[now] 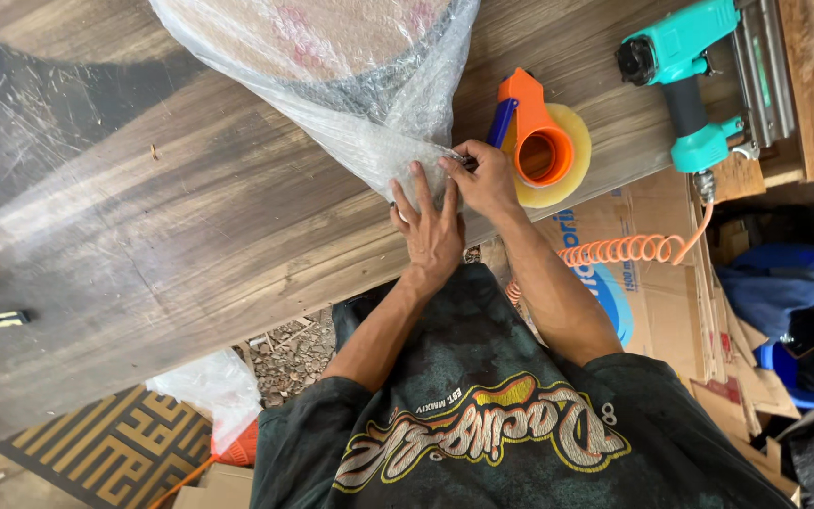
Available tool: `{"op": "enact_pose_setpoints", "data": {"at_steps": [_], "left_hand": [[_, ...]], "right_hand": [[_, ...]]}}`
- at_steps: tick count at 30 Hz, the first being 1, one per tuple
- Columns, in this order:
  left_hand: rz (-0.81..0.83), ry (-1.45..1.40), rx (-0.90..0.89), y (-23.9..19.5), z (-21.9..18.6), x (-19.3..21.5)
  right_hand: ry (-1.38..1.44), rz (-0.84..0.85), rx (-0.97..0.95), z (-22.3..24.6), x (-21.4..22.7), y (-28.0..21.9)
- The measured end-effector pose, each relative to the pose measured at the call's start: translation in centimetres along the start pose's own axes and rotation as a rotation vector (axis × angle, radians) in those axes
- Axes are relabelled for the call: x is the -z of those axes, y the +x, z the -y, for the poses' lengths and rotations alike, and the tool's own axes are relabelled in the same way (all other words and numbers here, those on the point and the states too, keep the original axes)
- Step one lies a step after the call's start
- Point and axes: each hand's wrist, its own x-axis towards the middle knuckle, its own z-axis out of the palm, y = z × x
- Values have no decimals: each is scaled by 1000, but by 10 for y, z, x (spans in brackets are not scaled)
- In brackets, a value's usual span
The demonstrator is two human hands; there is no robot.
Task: The person wraps a circular sign with bubble wrap and secures it with adhesive tape using a tape dispenser.
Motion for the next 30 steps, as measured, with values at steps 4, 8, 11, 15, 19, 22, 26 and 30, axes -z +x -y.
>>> {"op": "enact_pose_setpoints", "data": {"at_steps": [4,8,11,15,19,22,26,30], "left_hand": [[139,20,-95,19,11,10],[202,15,-268,31,25,24],[200,69,-326,34,29,19],[216,81,-352,37,20,33],[269,86,-363,42,18,38],[291,72,-361,46,17,41],[296,69,-338,45,14,44],[240,81,-343,47,10,47]], "right_hand": [[-118,26,72,14,12,10],[-102,152,64,20,19,17],[-164,234,71,12,22,25],[-276,309,36,3,40,28],[-318,315,66,15,59,23],[-420,197,124,31,68,15],[-534,4,40,32,58,1],[-454,-133,-67,16,51,-4]]}}
